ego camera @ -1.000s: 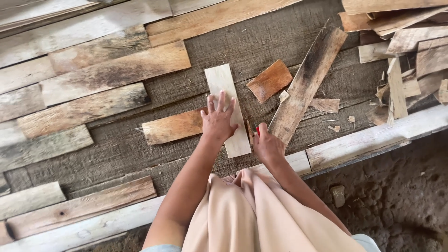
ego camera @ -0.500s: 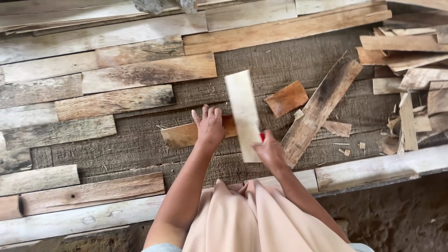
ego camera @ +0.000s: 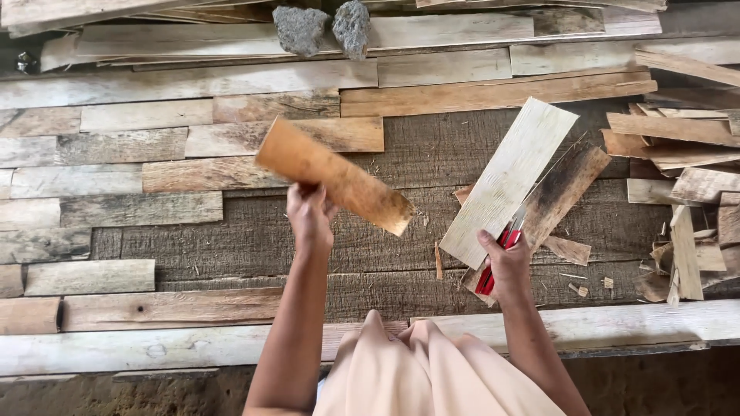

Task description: The person arranges wooden planks on a flat surface, selecting pieces from a pile and placing them in a staggered pattern. They use a utility knife to trim a plank to fit a gap and continue adding pieces to the layout.

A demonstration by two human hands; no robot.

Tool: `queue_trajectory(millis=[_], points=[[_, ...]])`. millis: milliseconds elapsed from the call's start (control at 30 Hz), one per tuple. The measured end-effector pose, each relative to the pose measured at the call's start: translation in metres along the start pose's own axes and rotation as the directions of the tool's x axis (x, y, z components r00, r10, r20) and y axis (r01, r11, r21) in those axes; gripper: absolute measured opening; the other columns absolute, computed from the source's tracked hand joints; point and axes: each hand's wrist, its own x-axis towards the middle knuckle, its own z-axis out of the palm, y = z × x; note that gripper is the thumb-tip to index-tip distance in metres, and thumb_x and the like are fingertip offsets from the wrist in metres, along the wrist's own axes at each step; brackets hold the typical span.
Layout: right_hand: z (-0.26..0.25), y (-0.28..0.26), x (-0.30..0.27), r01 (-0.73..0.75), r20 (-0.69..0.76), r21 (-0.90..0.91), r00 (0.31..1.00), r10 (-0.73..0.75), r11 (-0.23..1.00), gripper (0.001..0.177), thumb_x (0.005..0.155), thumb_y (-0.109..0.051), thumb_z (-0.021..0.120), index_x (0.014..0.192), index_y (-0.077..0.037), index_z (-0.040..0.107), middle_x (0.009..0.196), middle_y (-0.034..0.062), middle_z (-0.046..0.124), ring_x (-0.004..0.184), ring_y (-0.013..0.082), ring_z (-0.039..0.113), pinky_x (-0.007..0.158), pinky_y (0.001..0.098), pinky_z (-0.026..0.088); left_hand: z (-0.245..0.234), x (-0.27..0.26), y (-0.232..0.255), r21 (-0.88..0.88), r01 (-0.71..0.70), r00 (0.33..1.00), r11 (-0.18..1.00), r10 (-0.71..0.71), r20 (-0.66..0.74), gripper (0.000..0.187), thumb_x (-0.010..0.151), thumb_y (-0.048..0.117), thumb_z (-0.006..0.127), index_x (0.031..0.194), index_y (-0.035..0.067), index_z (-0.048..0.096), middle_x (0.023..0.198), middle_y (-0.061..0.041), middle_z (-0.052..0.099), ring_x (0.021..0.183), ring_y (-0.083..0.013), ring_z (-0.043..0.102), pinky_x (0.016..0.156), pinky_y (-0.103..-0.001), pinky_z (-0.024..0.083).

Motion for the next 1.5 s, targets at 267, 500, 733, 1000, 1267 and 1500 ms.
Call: queue_trajectory(millis=[267,500,733,1000,1267,1500], points=[[-0.009,0.005,0.01,0.093,-0.024,-0.007,0.995,-0.093,0.996,0.03,0.094,-0.019,0.078,0.1,-0.009,0.05,0.073,0.001,0.05,0.048,0.0084,0.049,0.048,0.0226,0.045,-0.113,0.038,-0.17,-0.312,0.284,0.888,0.906,-0.372,-0.271,0.033,0.097,0.004,0.057,0.123,0.011,0.038,0.101,-0.011,0.046,0.08,-0.0222,0.053,0.091,-0.066,0.058],[0.003,-0.022,-0.034,-0.061,0.21,-0.174,0.973,0.097,0.983,0.065,0.095,-0.023,0.074,0.147,-0.001,0.041,0.124,0.0342,0.061,0.107,0.0435,0.063,0.099,0.0594,0.048,-0.129,0.043,-0.217,-0.466,0.203,0.901,0.861,-0.351,-0.256,0.033,0.099,0.001,0.059,0.122,0.011,0.038,0.11,-0.014,0.046,0.09,-0.0297,0.063,0.094,-0.07,0.053],[0.034,-0.01,-0.059,-0.071,0.39,-0.213,0.908,0.152,0.974,0.054,0.095,-0.016,0.07,0.142,-0.004,0.047,0.116,0.0313,0.066,0.106,0.0412,0.065,0.106,0.0611,0.044,-0.09,0.009,-0.192,-0.444,0.224,0.894,0.868,-0.364,-0.261,0.031,0.099,0.001,0.058,0.121,0.011,0.038,0.103,-0.006,0.045,0.089,-0.0273,0.066,0.093,-0.066,0.055],[0.068,0.091,-0.033,-0.099,0.425,-0.276,0.88,0.213,0.956,0.088,0.084,-0.039,0.082,0.154,-0.005,0.042,0.138,0.0316,0.056,0.133,0.044,0.053,0.111,0.0551,0.039,-0.076,-0.036,-0.18,-0.293,0.372,0.87,0.881,-0.441,-0.221,0.063,0.099,0.004,0.063,0.146,0.003,0.022,0.144,-0.026,0.038,0.126,-0.0422,0.056,0.112,-0.064,0.037],[0.051,0.001,-0.045,-0.162,0.374,-0.46,0.856,0.357,0.873,0.08,0.086,-0.038,0.072,0.158,-0.025,0.04,0.135,0.0276,0.061,0.127,0.0435,0.06,0.108,0.0508,0.047,-0.04,-0.102,-0.091,0.157,0.346,0.924,0.925,-0.307,-0.228,0.081,0.088,0.004,0.072,0.153,0.001,0.025,0.133,-0.02,0.037,0.113,-0.0265,0.046,0.103,-0.047,0.046],[0.04,0.009,-0.037,-0.166,0.314,-0.579,0.858,0.406,0.798,0.07,0.093,-0.031,0.067,0.158,-0.033,0.041,0.129,0.0273,0.066,0.117,0.0435,0.066,0.101,0.0477,0.055,0.011,-0.074,-0.111,0.719,-0.68,0.725,0.144,-0.018,0.689,0.05,0.093,0.01,0.065,0.142,0.012,0.056,0.163,-0.017,0.03,0.149,-0.0542,0.016,0.114,-0.075,0.021]])
